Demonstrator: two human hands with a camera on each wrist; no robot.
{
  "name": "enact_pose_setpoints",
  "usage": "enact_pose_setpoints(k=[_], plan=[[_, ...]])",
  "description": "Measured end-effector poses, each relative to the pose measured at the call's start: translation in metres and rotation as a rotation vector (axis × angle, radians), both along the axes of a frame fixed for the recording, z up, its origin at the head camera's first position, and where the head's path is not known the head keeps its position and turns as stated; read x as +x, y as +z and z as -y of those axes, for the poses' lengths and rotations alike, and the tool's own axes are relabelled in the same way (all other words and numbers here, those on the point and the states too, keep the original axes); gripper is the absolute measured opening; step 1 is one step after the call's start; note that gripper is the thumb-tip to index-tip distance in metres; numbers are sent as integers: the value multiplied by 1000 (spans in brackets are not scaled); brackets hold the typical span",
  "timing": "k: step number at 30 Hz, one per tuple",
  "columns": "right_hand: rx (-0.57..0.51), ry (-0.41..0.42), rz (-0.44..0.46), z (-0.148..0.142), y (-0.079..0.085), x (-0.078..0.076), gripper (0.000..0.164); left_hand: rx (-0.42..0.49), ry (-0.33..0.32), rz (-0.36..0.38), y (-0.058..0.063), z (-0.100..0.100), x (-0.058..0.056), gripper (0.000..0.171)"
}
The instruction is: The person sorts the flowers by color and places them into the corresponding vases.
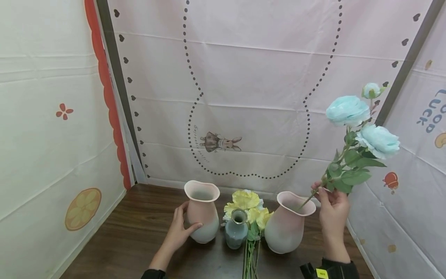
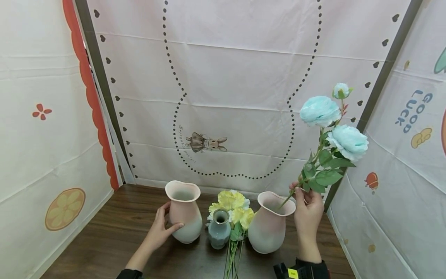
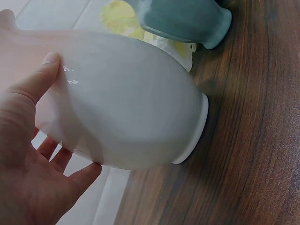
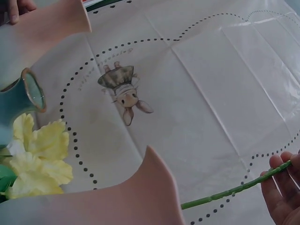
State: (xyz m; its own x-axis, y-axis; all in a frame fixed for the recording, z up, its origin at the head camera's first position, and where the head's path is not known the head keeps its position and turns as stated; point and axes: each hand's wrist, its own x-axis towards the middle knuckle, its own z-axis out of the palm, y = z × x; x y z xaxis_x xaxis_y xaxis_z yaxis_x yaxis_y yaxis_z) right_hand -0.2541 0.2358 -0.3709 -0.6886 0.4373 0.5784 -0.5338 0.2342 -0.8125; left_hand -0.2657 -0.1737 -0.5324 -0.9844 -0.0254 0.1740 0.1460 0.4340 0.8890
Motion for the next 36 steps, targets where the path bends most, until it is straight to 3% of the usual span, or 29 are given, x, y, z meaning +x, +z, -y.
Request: enact_pose_setpoints(k=[10,22,36], plan=[[80,-14,65,2,-19,-4,24,2,3,3,-1,-1,0,98],[72,5,91,5,-40,-9,25,0,5,1,0,-1,0,97],[97,-18,109,6,-42,-8,25,5,4,-1,1,-2,1,96]])
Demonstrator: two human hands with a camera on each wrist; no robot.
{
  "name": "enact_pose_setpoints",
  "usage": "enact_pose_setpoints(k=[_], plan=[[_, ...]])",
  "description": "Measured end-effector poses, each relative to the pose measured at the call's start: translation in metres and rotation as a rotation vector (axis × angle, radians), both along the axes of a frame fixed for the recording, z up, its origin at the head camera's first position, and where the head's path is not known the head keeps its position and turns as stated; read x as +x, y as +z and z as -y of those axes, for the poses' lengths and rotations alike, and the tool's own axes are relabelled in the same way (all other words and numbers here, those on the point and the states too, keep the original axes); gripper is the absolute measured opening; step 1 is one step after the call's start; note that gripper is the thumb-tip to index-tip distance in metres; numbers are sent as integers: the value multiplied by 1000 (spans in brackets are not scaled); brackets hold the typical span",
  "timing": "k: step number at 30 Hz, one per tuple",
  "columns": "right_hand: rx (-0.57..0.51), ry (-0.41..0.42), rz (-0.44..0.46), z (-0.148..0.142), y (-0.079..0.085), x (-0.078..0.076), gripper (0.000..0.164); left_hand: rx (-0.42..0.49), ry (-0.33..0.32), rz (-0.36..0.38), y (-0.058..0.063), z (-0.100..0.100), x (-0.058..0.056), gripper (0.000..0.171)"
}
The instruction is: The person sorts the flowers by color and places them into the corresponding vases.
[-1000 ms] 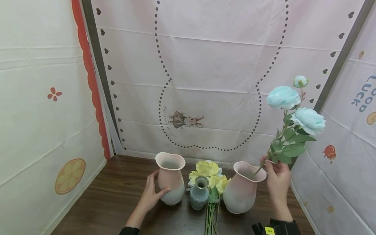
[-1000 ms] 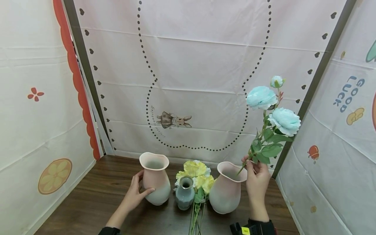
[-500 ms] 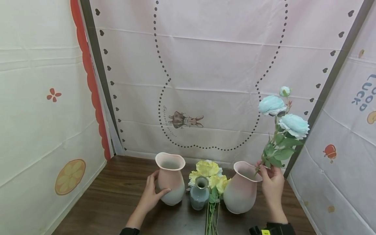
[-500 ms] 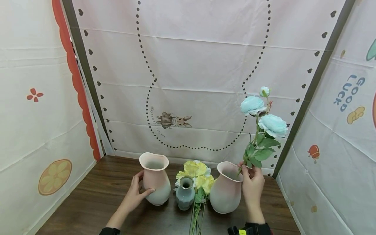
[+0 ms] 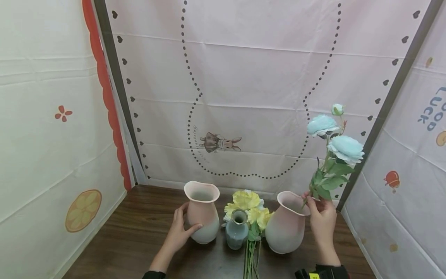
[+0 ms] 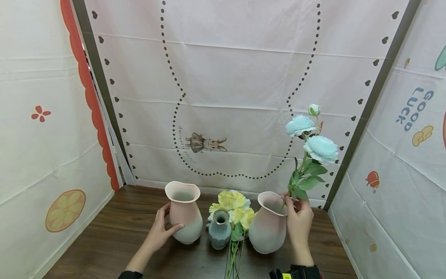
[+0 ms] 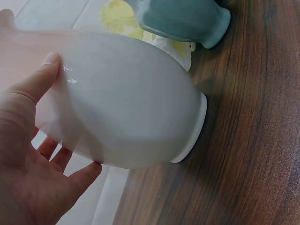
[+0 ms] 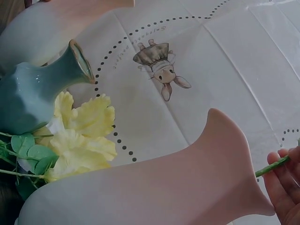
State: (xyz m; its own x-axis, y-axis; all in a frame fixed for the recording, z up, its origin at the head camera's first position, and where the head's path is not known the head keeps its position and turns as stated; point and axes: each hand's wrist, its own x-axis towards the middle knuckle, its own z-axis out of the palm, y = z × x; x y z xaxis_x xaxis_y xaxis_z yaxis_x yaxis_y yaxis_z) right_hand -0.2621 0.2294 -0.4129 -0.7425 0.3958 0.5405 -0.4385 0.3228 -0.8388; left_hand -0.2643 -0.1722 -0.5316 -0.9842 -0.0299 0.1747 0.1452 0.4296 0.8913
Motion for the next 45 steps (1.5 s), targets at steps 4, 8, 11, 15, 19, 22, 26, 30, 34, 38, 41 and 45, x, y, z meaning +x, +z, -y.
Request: enact_pose_setpoints(k=[4,8,11,15,19,22,26,30,34,38,41,45], plan=[[15,-31,32,1,-1,1,25,-3,4,6,0,0,0,95],[49,-66,69,0,-3,1,24,-9,8,8,0,0,1,95],[71,-77,94,-2,-5,0,25,-12,9,7,1,0,1,94],[72,-70,114,-3,-5,-1,25,-14,12,4,0,0,1,94],[61,-64,111,-3,-5,0,23,-18,11,-8,1,-1,2,94],[48,-62,100,-3,-5,0,21,-21,10,-18,1,-1,2,94],[19,-54,72,-3,-5,-1,18,-14,8,-22,0,-1,2,94],[14,-52,66,-3,-5,-2,19,-8,7,-26,0,-1,2,94],[30,-52,83,-3,-5,-1,18,-1,9,-28,-1,-1,1,94],[22,-32,76,-2,-5,1,17,9,7,-28,-2,-1,1,94],[2,-14,66,-2,-5,3,16,9,8,-27,-2,-1,1,94],[-17,-2,62,0,-3,7,15,3,10,-24,-1,-1,2,94]])
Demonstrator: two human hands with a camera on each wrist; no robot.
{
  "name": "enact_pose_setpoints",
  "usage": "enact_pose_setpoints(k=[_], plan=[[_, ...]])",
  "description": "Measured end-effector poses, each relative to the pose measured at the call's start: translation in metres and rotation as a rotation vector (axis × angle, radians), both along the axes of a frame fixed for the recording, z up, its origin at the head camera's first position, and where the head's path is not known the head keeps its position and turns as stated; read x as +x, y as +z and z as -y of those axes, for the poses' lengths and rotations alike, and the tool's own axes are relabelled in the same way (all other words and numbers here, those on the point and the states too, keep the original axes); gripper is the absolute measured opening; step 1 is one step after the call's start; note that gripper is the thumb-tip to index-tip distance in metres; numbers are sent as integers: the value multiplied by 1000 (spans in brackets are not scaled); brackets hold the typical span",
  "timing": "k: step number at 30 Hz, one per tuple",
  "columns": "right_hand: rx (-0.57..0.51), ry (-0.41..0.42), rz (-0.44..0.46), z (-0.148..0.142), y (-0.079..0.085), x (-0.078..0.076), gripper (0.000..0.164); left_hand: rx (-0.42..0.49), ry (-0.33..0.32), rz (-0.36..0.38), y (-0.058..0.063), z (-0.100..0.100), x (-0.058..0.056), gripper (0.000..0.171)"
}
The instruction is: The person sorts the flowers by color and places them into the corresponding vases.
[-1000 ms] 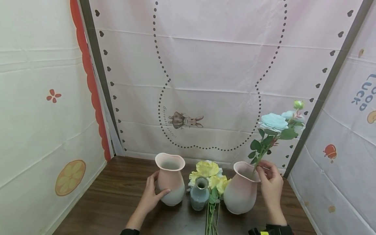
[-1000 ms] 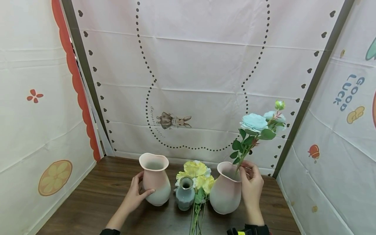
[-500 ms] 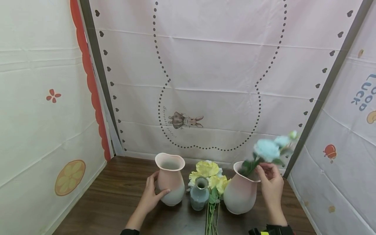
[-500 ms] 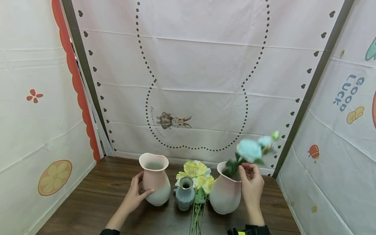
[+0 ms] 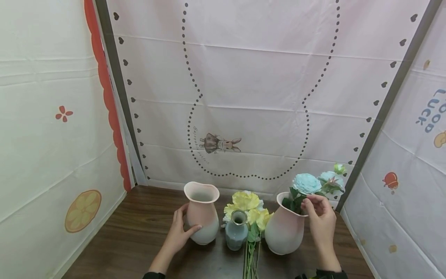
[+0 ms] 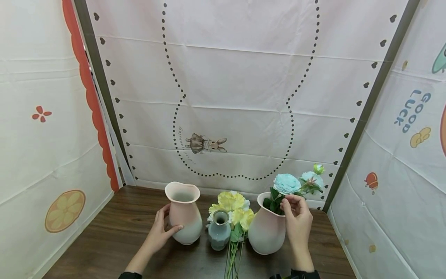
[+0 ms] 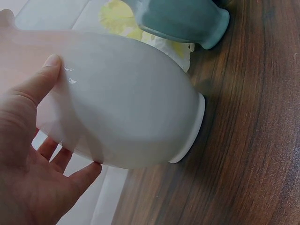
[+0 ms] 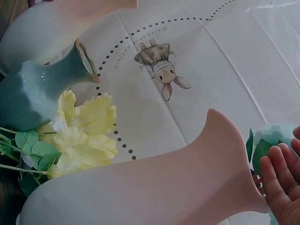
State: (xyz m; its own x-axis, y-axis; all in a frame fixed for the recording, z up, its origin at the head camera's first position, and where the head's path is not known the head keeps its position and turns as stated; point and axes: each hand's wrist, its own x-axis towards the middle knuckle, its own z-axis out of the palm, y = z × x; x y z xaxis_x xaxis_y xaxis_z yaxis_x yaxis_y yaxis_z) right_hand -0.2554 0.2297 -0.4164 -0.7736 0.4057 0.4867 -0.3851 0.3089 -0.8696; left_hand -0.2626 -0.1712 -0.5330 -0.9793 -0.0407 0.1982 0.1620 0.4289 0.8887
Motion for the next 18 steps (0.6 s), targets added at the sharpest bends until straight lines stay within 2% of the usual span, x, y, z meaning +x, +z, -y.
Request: enact_pose_setpoints(k=[7,18], plan=[[-17,10,14,3,1,9,15,-1,0,10,2,-1,1,94],[-27,16,9,5,-4,14,16,-1,-2,15,1,0,1,93]])
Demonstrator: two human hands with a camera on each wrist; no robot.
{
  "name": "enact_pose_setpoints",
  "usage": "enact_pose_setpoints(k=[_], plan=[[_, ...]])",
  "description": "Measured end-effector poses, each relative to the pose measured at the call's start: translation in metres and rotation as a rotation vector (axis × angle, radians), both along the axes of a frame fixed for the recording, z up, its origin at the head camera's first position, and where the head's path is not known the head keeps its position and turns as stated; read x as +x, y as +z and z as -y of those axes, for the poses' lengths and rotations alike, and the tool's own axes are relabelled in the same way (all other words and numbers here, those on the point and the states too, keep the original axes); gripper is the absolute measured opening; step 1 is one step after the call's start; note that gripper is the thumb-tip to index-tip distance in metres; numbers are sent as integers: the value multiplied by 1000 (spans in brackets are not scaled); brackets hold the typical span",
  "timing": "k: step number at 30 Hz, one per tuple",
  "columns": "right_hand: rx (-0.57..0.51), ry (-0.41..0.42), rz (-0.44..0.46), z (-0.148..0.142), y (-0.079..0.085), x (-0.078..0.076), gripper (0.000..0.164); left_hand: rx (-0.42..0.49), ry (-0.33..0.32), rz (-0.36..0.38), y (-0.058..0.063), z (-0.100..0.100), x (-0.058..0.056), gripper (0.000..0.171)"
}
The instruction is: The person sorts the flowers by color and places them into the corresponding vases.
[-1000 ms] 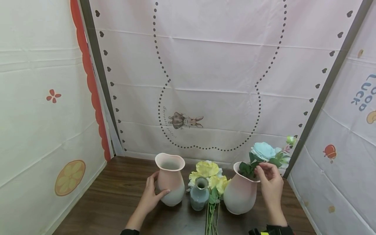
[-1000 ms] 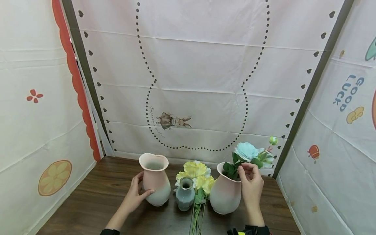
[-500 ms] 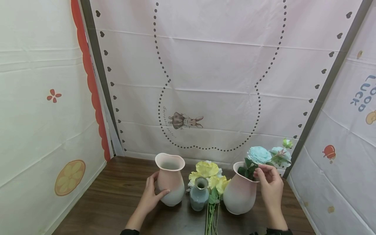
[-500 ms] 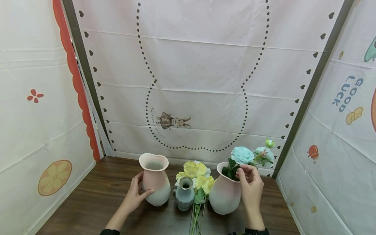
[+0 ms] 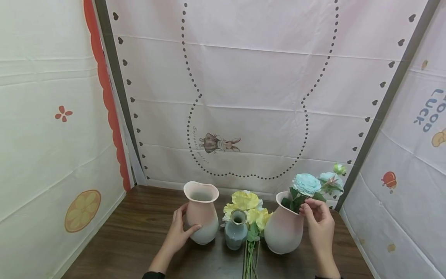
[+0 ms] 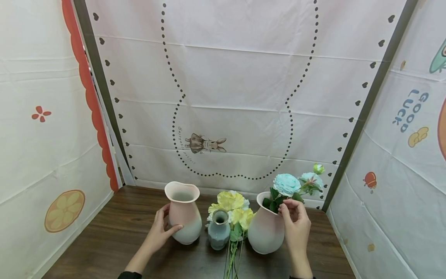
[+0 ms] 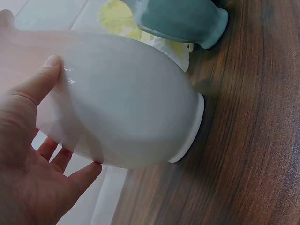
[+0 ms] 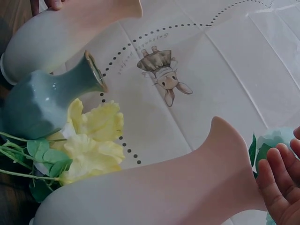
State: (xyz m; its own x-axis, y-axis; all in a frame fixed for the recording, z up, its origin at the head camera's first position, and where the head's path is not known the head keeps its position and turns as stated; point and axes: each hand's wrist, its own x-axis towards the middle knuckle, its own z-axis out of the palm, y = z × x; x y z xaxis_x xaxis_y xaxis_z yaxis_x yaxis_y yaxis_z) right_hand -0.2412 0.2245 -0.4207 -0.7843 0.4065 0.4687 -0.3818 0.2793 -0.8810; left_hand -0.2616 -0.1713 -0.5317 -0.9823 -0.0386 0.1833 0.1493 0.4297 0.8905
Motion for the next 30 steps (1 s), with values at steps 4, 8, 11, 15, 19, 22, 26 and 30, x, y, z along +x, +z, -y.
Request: enact_pose_setpoints(k=[4,8,11,15,19,22,26,30], plan=[[-4,2,29,1,-3,3,16,2,-1,0,-1,0,0,93],[-2,0,67,2,-8,5,17,6,2,4,0,0,-1,94],[1,-6,84,2,-11,6,17,6,4,3,-1,0,-1,94],[9,-19,112,4,-16,7,16,4,3,4,-1,0,0,94],[-4,-7,127,5,-19,9,16,-4,1,8,0,1,0,94],[-33,15,118,6,-22,11,17,-5,0,10,0,1,1,94],[-53,23,123,8,-25,14,17,-3,0,14,0,1,0,95],[-47,15,147,9,-27,17,18,-3,0,15,0,0,0,95]])
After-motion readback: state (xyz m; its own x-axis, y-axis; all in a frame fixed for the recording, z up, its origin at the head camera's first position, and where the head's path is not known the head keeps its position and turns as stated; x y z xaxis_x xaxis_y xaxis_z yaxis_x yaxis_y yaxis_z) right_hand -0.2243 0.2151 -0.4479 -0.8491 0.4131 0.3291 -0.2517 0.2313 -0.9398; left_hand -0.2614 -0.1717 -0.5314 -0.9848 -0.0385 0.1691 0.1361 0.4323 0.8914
